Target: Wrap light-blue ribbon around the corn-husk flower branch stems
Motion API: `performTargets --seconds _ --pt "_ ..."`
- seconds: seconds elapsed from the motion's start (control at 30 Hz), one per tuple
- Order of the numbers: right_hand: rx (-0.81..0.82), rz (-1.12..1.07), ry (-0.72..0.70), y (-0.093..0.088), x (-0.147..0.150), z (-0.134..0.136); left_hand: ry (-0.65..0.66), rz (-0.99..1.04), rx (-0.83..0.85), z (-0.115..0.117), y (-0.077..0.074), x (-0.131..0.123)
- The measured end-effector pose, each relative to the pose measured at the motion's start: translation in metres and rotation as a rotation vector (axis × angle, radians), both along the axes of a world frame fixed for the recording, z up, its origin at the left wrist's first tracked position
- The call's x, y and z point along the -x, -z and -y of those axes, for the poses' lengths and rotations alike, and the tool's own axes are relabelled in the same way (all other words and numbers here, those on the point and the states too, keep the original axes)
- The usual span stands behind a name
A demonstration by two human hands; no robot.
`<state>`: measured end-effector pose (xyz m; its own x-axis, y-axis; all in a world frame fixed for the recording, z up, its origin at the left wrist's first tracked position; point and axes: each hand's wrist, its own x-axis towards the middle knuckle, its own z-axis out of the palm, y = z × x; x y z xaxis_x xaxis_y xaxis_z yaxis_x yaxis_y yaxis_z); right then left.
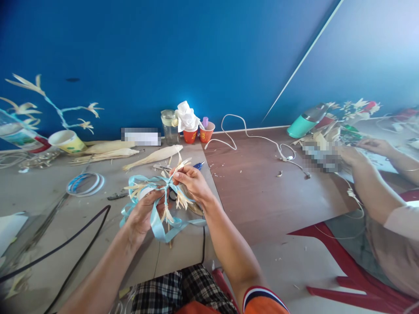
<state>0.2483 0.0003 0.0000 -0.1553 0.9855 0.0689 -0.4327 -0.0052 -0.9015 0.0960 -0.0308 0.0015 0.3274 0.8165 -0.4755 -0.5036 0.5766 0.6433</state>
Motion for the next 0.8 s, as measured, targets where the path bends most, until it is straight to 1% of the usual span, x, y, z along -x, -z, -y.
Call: performTargets --seconds 0.2,0.37,0.5,0.57,0.63,0.7,0.77,0.8 --pt "0.215 -0.057 -0.084 -0.004 -0.006 -0.001 0.031 -0.131 -0.069 0.001 -0.003 0.001" --pt "0.289 -0.122 -0.181 -0.007 -0.007 0.000 0.071 -0.188 -0.106 -0.002 -0.004 0.004" --pt "0.355 -0.117 -0.275 -0.004 -0.008 0.000 0.101 -0.185 -0.132 -0.003 -0.004 0.004" --pt "0.356 -0.112 -0.282 -0.002 -0.009 0.000 0.106 -0.181 -0.136 -0.003 -0.004 0.004" --pt "0.329 -0.103 -0.279 -0.002 -0.010 0.000 0.065 -0.181 -0.138 -0.003 -0.005 0.003" --pt "0.293 -0.067 -0.243 -0.002 -0.011 -0.001 -0.013 -0.189 -0.144 -0.004 -0.004 0.002" --pt "0.248 0.025 -0.126 -0.002 -0.012 -0.002 -0.137 -0.224 -0.171 -0.006 -0.002 0.002" --pt "0.209 0.093 -0.026 -0.003 -0.012 -0.002 -0.211 -0.256 -0.192 -0.007 0.000 0.002"
